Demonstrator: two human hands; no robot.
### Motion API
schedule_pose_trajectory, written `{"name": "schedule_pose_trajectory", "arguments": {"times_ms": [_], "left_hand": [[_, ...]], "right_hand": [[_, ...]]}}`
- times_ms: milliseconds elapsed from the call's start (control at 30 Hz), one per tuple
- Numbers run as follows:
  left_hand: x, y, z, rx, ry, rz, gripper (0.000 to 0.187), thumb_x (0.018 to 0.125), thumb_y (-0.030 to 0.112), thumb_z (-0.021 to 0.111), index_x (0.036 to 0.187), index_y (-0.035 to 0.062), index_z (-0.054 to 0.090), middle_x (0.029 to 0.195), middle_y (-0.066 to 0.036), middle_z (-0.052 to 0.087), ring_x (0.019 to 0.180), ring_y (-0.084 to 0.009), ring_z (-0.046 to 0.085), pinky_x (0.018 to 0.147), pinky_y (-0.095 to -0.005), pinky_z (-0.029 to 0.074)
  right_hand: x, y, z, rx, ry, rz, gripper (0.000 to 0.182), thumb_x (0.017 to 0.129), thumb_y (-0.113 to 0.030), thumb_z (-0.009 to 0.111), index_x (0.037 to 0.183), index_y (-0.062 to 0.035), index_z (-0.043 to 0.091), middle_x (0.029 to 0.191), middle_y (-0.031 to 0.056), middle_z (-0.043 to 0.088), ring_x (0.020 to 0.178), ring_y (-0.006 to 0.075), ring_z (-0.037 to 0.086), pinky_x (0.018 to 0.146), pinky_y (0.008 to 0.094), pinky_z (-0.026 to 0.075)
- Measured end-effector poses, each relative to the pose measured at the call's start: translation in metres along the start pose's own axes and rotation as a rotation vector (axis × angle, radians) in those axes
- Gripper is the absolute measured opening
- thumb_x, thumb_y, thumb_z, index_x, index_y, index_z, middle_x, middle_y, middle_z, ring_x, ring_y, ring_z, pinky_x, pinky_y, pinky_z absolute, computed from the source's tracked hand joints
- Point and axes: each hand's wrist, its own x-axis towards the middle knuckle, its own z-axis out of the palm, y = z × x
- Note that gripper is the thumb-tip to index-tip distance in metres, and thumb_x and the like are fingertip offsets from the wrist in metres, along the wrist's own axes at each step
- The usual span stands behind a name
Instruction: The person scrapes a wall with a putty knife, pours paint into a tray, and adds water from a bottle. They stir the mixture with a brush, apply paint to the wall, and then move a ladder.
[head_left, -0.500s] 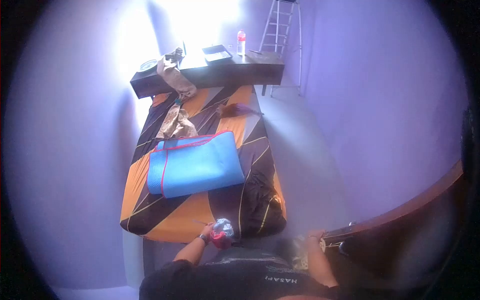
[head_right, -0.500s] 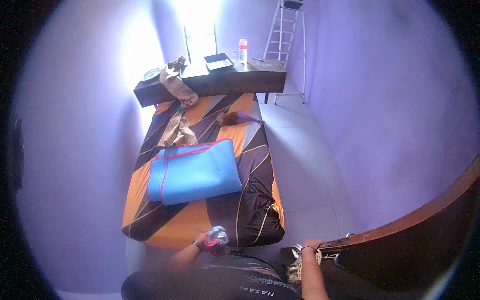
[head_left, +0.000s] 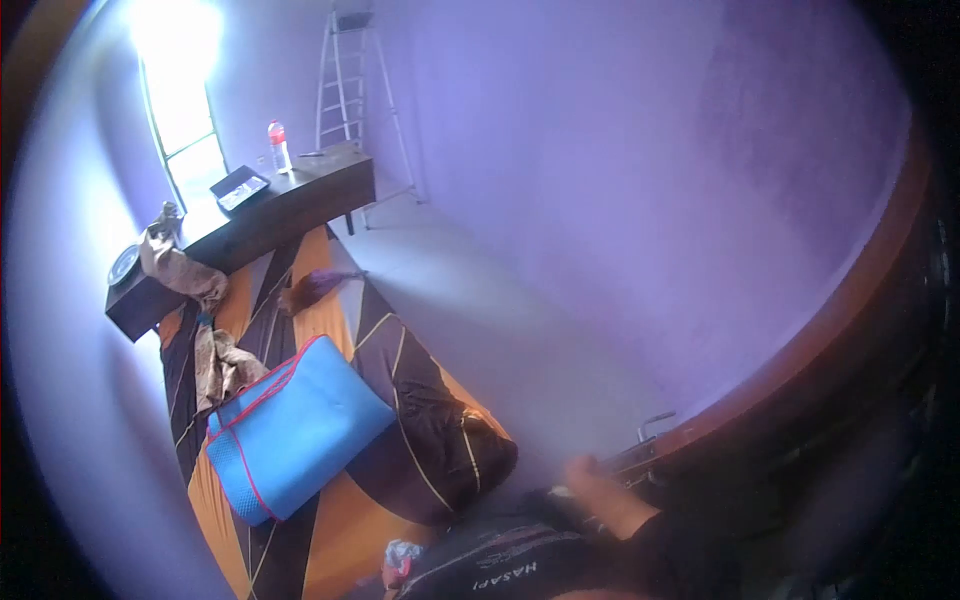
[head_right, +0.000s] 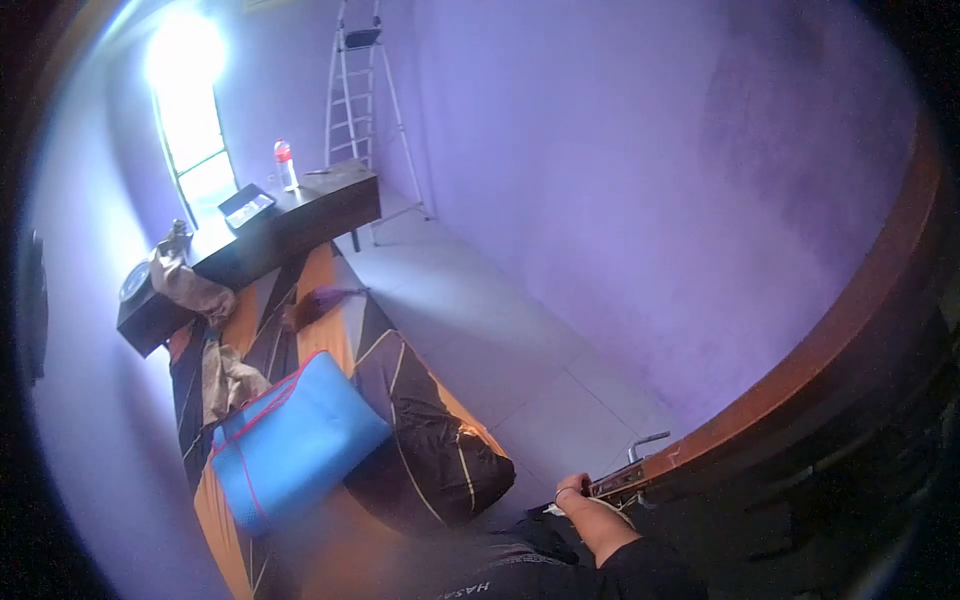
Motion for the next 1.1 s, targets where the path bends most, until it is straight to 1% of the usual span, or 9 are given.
{"name": "schedule_pose_trajectory", "arguments": {"times_ms": [67, 133, 200, 533, 667, 733, 800, 1067, 1100], "left_hand": [[-0.002, 0.003, -0.001, 0.342, 0.150, -0.200, 0.033, 0.093, 0.005, 0.039, 0.126, 0.0039, 0.035, 0.112, -0.010, 0.049, 0.106, -0.0242, 0.046, 0.093, -0.0378, 0.039], [0.006, -0.003, -0.006, -0.230, 0.053, -0.012, 0.033, 0.092, 0.003, 0.043, 0.124, 0.0033, 0.035, 0.105, -0.010, 0.052, 0.096, -0.0210, 0.051, 0.084, -0.0340, 0.044], [0.001, 0.016, -0.012, 0.682, 0.119, -0.149, 0.036, 0.091, 0.004, 0.047, 0.125, 0.0036, 0.035, 0.102, -0.009, 0.052, 0.090, -0.0199, 0.053, 0.081, -0.0317, 0.045], [0.110, 0.024, -0.017, 0.427, -0.086, -0.230, 0.036, 0.090, 0.014, 0.052, 0.122, 0.0043, 0.039, 0.111, -0.012, 0.051, 0.109, -0.0211, 0.047, 0.097, -0.0376, 0.035], [0.164, 0.010, -0.018, 0.407, -0.160, -0.260, 0.035, 0.090, 0.015, 0.053, 0.121, 0.0040, 0.041, 0.110, -0.012, 0.053, 0.107, -0.0219, 0.048, 0.094, -0.0375, 0.038], [0.175, 0.006, -0.028, 0.411, -0.185, -0.299, 0.034, 0.089, 0.015, 0.053, 0.120, 0.0038, 0.043, 0.109, -0.012, 0.053, 0.106, -0.0223, 0.049, 0.092, -0.0375, 0.039], [0.165, 0.014, -0.042, 0.430, -0.195, -0.365, 0.034, 0.089, 0.016, 0.054, 0.119, 0.0037, 0.044, 0.109, -0.012, 0.054, 0.104, -0.0227, 0.050, 0.091, -0.0375, 0.040], [0.162, 0.029, -0.042, 0.490, -0.176, -0.571, 0.032, 0.087, 0.017, 0.056, 0.116, 0.0030, 0.049, 0.107, -0.013, 0.056, 0.100, -0.0243, 0.054, 0.085, -0.0375, 0.045], [0.163, 0.030, -0.042, 0.502, -0.170, -0.597, 0.032, 0.087, 0.017, 0.056, 0.115, 0.0030, 0.049, 0.107, -0.013, 0.056, 0.100, -0.0245, 0.054, 0.084, -0.0375, 0.046]], "right_hand": [[-0.012, -0.001, 0.012, -0.034, -0.052, -0.006, 0.024, 0.086, -0.016, 0.056, 0.106, -0.0105, 0.066, 0.106, 0.0052, 0.065, 0.094, 0.0280, 0.062, 0.069, 0.0513, 0.046], [-0.026, -0.002, 0.019, -0.107, -0.156, 0.004, 0.022, 0.084, -0.013, 0.058, 0.103, -0.0079, 0.066, 0.099, 0.0072, 0.066, 0.086, 0.0289, 0.064, 0.067, 0.0490, 0.049], [-0.041, -0.007, 0.032, -0.087, -0.151, -0.044, 0.021, 0.084, -0.014, 0.058, 0.102, -0.0070, 0.067, 0.095, 0.0092, 0.067, 0.081, 0.0281, 0.065, 0.068, 0.0477, 0.050], [-0.055, 0.010, 0.167, 0.314, -0.168, -0.329, 0.032, 0.085, -0.027, 0.056, 0.114, -0.0155, 0.059, 0.115, 0.0099, 0.059, 0.103, 0.0262, 0.057, 0.086, 0.0520, 0.042], [-0.083, 0.033, 0.265, -0.032, -0.919, 0.088, 0.029, 0.088, -0.023, 0.050, 0.114, -0.0185, 0.060, 0.120, 0.0058, 0.057, 0.106, 0.0287, 0.056, 0.094, 0.0511, 0.036], [-0.180, 0.053, 0.173, 0.602, 0.102, 0.027, 0.029, 0.084, -0.030, 0.058, 0.109, -0.0178, 0.063, 0.118, 0.0045, 0.059, 0.104, 0.0279, 0.057, 0.093, 0.0480, 0.039], [-0.299, 0.107, 0.036, 0.650, 0.008, -0.114, 0.031, 0.087, -0.025, 0.049, 0.107, -0.0067, 0.063, 0.113, 0.0172, 0.060, 0.097, 0.0328, 0.060, 0.085, 0.0426, 0.046], [-0.198, 0.110, -0.026, 1.022, -0.157, -0.035, 0.036, 0.082, -0.031, 0.055, 0.108, -0.0062, 0.062, 0.114, 0.0172, 0.059, 0.100, 0.0321, 0.059, 0.087, 0.0419, 0.045], [-0.202, 0.100, 0.059, 1.073, -0.183, -0.024, 0.037, 0.082, -0.032, 0.056, 0.108, -0.0061, 0.062, 0.114, 0.0172, 0.059, 0.101, 0.0320, 0.059, 0.087, 0.0418, 0.045]]}}
